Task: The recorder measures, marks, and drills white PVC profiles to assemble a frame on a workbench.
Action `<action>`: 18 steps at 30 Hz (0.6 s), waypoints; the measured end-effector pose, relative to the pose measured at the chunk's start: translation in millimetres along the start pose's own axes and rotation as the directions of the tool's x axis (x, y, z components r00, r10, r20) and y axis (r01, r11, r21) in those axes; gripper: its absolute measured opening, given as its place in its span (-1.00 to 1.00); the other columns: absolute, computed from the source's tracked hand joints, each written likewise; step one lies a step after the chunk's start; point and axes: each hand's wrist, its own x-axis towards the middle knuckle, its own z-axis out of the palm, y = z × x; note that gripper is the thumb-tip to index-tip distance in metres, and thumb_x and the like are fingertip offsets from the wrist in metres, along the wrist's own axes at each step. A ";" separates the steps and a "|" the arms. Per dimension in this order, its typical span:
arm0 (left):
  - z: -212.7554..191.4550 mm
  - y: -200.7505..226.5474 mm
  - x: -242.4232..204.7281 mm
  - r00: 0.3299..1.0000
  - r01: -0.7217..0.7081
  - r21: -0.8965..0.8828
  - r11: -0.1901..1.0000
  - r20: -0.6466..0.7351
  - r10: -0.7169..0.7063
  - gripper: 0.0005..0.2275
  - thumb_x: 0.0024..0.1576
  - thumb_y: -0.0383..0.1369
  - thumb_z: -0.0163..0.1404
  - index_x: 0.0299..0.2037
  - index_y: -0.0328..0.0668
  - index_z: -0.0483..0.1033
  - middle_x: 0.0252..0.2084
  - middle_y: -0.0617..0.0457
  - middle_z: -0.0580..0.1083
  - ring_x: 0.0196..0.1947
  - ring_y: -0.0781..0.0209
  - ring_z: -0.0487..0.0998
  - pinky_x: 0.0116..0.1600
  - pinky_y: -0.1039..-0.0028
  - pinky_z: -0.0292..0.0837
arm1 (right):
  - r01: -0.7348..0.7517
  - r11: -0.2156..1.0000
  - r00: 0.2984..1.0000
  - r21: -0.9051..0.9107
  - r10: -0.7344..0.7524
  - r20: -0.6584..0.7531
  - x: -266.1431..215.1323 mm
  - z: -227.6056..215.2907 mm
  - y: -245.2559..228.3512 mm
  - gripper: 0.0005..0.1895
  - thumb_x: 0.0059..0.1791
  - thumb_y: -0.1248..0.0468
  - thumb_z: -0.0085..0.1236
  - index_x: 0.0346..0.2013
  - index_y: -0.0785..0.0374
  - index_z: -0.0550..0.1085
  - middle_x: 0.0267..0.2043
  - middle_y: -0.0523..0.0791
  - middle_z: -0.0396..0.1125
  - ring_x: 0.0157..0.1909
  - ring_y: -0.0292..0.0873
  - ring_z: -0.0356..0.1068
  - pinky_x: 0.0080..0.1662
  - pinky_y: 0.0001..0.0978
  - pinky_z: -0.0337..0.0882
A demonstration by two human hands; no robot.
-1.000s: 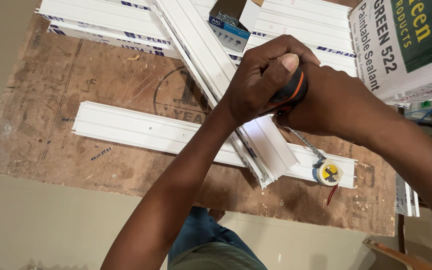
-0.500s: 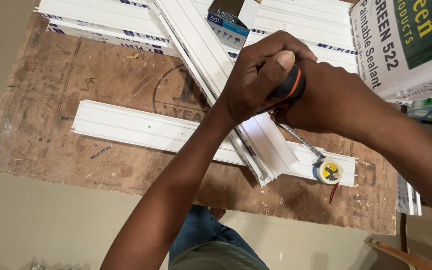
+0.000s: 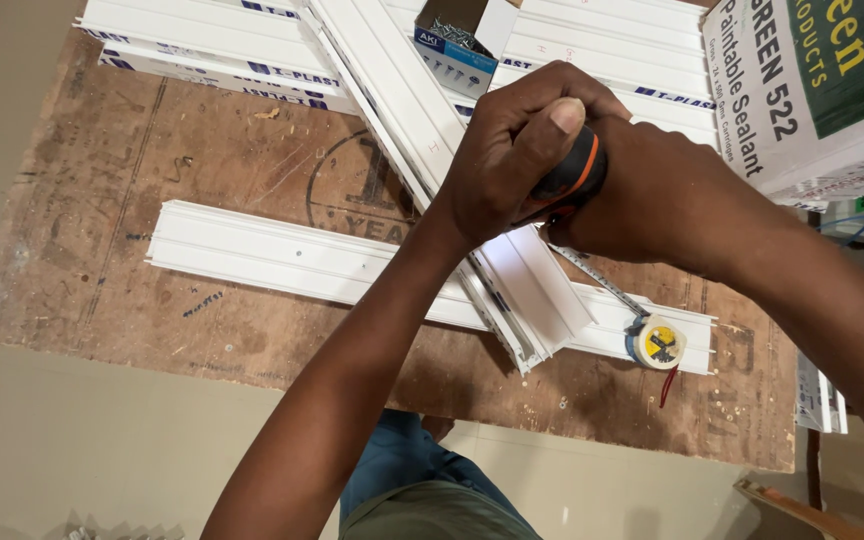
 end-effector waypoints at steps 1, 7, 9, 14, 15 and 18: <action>0.2 1.3 0.1 1.000 0.001 0.001 1.000 0.001 -0.001 -0.56 0.41 0.00 -0.17 -0.02 -0.29 0.52 -0.15 0.00 0.55 -0.13 0.35 0.58 0.03 0.52 0.55 | 0.001 1.000 1.000 0.001 -0.001 -0.001 0.8 0.4 0.4 -0.47 -0.20 0.07 0.34 -0.02 0.21 0.45 -0.26 0.09 0.52 -0.18 0.14 0.56 -0.07 -0.07 0.53; 1.0 1.6 0.2 1.000 0.021 0.006 1.000 0.003 -0.021 -0.56 0.40 -0.01 -0.17 -0.02 -0.30 0.53 -0.20 0.01 0.55 -0.18 0.36 0.56 -0.02 0.53 0.53 | -0.047 0.998 0.998 -0.044 0.048 0.031 1.8 0.6 0.7 -0.51 -0.19 0.04 0.35 -0.06 0.18 0.49 -0.22 0.07 0.52 -0.16 0.15 0.56 -0.04 -0.06 0.54; 1.8 2.7 0.8 1.000 0.013 0.021 1.000 0.002 -0.013 -0.56 0.40 -0.02 -0.18 -0.03 -0.30 0.53 -0.20 0.03 0.55 -0.18 0.37 0.56 -0.02 0.53 0.53 | 0.008 1.000 1.000 -0.027 -0.008 0.009 3.5 4.5 5.7 -0.46 -0.23 0.06 0.37 -0.04 0.17 0.47 -0.24 0.05 0.53 -0.17 0.12 0.57 -0.06 -0.07 0.55; 3.5 4.4 0.4 1.000 0.013 0.022 1.000 -0.005 -0.012 -0.56 0.40 -0.02 -0.17 -0.02 -0.31 0.52 -0.19 0.03 0.54 -0.18 0.36 0.55 -0.01 0.52 0.51 | -0.044 0.998 0.999 -0.046 0.044 0.009 0.6 0.1 2.1 -0.45 -0.23 0.03 0.38 -0.03 0.15 0.47 -0.21 0.06 0.53 -0.15 0.15 0.55 -0.04 -0.06 0.54; 3.5 5.4 0.0 1.000 0.015 0.026 1.000 -0.012 -0.014 -0.56 0.39 -0.01 -0.17 -0.03 -0.31 0.53 -0.19 0.03 0.54 -0.18 0.36 0.54 -0.01 0.52 0.51 | -0.039 0.998 0.999 -0.039 0.040 0.023 -0.7 -0.8 0.5 -0.47 -0.23 0.03 0.37 -0.04 0.13 0.48 -0.21 0.04 0.54 -0.14 0.13 0.56 -0.04 -0.06 0.55; 3.1 8.3 0.7 0.999 0.026 0.031 0.999 -0.021 -0.026 -0.55 0.37 0.00 -0.17 -0.02 -0.30 0.53 -0.23 0.04 0.53 -0.22 0.37 0.53 -0.06 0.53 0.51 | -0.051 0.997 0.998 -0.059 0.052 0.032 0.2 -1.7 -0.9 -0.48 -0.22 0.00 0.37 -0.06 0.13 0.50 -0.18 0.03 0.53 -0.11 0.13 0.55 -0.01 -0.06 0.54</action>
